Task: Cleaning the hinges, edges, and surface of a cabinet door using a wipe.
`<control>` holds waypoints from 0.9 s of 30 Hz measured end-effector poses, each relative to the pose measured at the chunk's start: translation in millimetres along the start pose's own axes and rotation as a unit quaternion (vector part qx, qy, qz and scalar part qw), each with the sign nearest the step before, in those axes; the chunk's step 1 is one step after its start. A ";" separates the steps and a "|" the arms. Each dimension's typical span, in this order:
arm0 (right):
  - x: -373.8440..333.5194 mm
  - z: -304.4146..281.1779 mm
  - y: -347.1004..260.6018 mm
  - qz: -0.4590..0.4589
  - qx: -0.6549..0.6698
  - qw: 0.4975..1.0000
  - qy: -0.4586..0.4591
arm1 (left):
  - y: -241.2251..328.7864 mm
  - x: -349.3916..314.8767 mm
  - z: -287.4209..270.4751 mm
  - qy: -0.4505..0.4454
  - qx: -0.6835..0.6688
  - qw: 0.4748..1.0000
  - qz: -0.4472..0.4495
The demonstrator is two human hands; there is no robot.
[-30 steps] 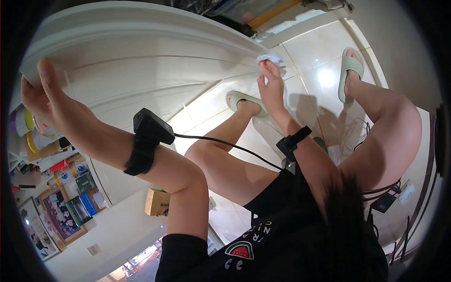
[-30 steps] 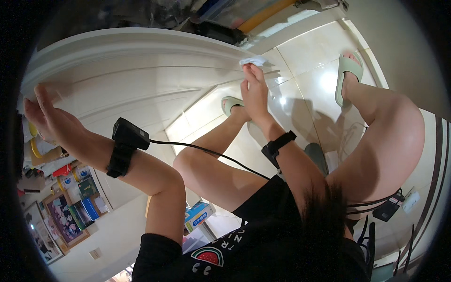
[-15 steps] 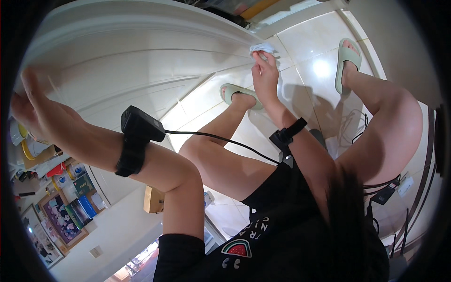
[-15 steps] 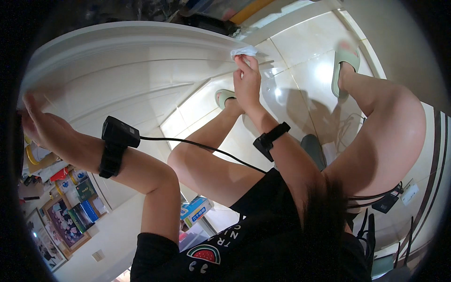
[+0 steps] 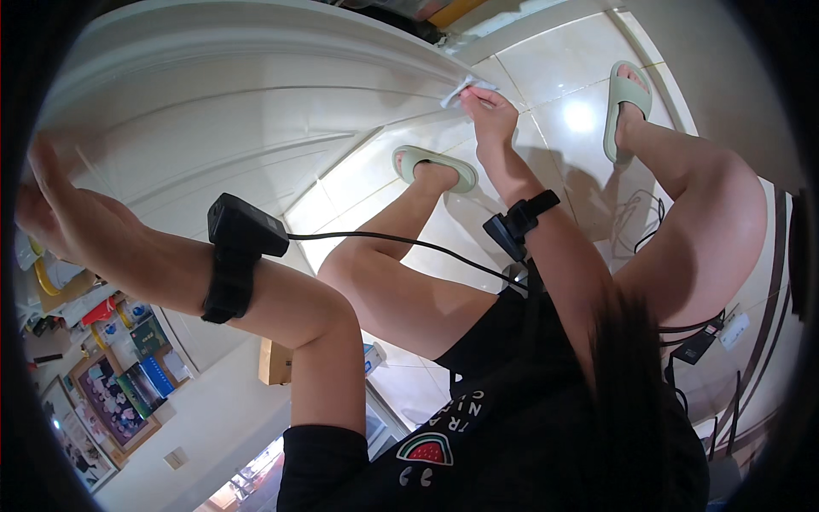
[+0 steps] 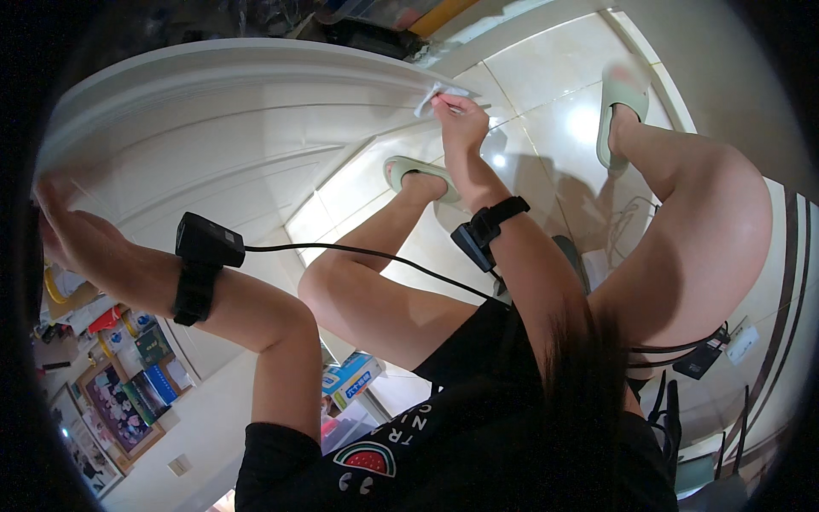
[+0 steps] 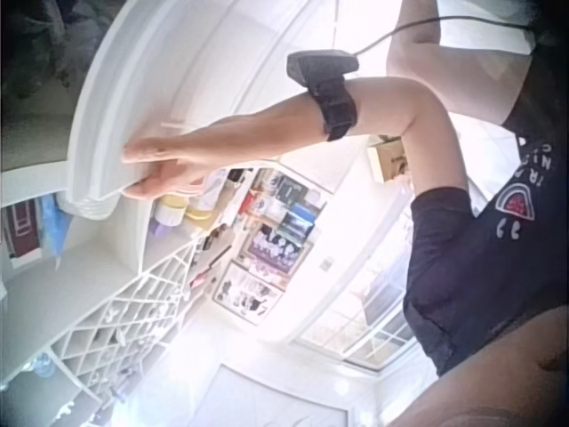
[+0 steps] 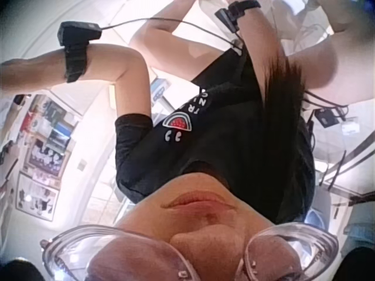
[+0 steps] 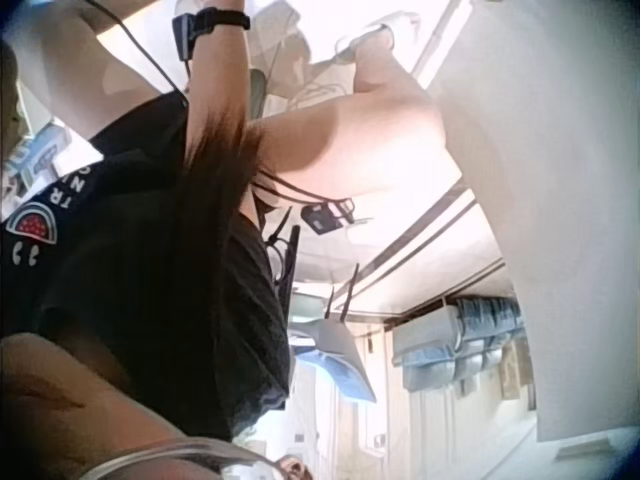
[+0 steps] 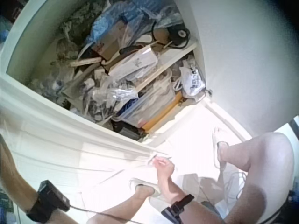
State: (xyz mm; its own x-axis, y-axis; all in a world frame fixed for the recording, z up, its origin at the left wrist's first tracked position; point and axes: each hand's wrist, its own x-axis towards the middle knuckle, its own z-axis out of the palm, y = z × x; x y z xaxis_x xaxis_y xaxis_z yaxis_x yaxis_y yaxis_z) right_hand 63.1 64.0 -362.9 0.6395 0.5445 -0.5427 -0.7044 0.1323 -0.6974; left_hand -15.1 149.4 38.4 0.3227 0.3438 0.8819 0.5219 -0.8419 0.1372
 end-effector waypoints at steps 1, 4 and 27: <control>0.8 -1.8 -0.3 -0.001 -0.001 1.000 0.002 | 0.5 0.6 1.7 -0.003 -0.001 1.000 -0.012; -6.6 6.1 -10.0 -0.023 -0.017 0.999 -0.031 | -2.8 1.5 -3.1 -0.016 0.002 1.000 -0.006; -13.6 10.2 -14.8 0.254 0.338 0.902 -0.089 | 10.3 -2.5 1.7 0.003 0.079 0.996 -0.036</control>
State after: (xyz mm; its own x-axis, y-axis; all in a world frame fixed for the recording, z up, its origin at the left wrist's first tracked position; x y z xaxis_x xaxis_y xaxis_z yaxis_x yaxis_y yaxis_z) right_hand 61.7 63.1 -340.4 0.1638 0.7937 -0.5858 -0.9578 0.2703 0.0983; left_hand -9.2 140.6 36.8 0.2762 0.3983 0.8747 0.6609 -0.7394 0.1280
